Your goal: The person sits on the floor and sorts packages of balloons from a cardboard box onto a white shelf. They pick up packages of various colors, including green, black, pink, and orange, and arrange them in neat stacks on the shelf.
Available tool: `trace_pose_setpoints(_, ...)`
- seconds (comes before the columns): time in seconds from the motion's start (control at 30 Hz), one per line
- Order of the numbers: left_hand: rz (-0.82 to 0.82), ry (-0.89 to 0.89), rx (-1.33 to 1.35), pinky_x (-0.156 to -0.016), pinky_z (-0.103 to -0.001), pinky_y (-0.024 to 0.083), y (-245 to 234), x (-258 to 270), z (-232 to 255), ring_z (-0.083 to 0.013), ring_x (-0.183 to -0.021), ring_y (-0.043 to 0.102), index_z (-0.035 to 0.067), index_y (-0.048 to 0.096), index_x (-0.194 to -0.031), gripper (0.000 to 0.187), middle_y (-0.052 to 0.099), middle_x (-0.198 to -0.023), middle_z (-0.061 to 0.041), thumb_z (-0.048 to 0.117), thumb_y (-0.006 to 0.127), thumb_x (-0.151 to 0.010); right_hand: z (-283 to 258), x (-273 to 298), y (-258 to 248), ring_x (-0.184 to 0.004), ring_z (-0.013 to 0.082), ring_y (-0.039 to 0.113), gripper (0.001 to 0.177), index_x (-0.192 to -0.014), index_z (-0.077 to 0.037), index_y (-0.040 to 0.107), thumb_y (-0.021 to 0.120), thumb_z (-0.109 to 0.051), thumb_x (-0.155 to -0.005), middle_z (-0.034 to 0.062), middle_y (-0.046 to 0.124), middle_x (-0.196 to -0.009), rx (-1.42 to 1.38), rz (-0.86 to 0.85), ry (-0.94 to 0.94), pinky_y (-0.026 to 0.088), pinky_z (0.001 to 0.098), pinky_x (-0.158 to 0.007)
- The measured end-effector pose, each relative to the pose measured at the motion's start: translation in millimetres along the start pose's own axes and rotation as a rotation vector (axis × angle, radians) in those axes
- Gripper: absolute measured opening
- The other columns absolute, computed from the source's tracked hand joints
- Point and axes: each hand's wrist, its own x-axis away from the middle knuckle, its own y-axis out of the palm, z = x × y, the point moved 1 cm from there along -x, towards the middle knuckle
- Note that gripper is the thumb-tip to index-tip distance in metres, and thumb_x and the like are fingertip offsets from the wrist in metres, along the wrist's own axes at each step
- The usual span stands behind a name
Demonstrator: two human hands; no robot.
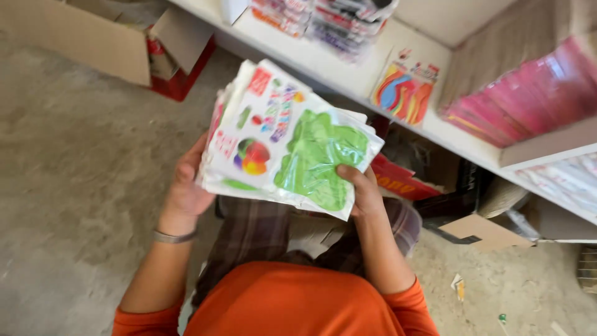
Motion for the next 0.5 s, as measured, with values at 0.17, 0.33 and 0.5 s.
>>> trace_pose_setpoints(0.17, 0.139, -0.176, -0.483, -0.118, -0.048, 0.043, -47, 59, 1, -0.0314, -0.141, 0.050, -0.004, 0.033, -0.160, 0.107, 0.052, -0.153, -0.021, 0.035, 0.087, -0.077, 41, 1, -9, -0.113, 0.0230, 0.066, 0.065, -0.140, 0.003, 0.051, 0.076, 0.000, -0.080, 0.0130, 0.066, -0.126, 0.471, -0.131, -0.100, 0.056, 0.0387, -0.098)
trace_pose_setpoints(0.33, 0.045, -0.104, -0.743, -0.125, -0.046, 0.040, -42, 99, -12, -0.0276, -0.149, 0.046, 0.002, 0.011, -0.167, 0.118, 0.045, -0.158, -0.017, 0.026, 0.086, -0.080, 66, 21, -26, -0.114, 0.0204, 0.066, 0.061, -0.136, 0.004, 0.057, 0.080, 0.001, -0.080, 0.0121, 0.067, -0.124, 0.735, -0.219, -0.178, 0.056, 0.0362, -0.100)
trace_pose_setpoints(0.5, 0.112, 0.078, -0.608, -0.123, -0.046, 0.039, -20, 104, -30, -0.0277, -0.149, 0.042, 0.007, -0.010, -0.164, 0.150, 0.034, -0.163, -0.016, 0.042, 0.099, -0.067, 73, 34, -19, -0.121, 0.0194, 0.062, 0.075, -0.144, 0.001, 0.043, 0.080, -0.002, -0.080, 0.0108, 0.061, -0.132, 0.557, -0.162, -0.336, 0.052, 0.0348, -0.108)
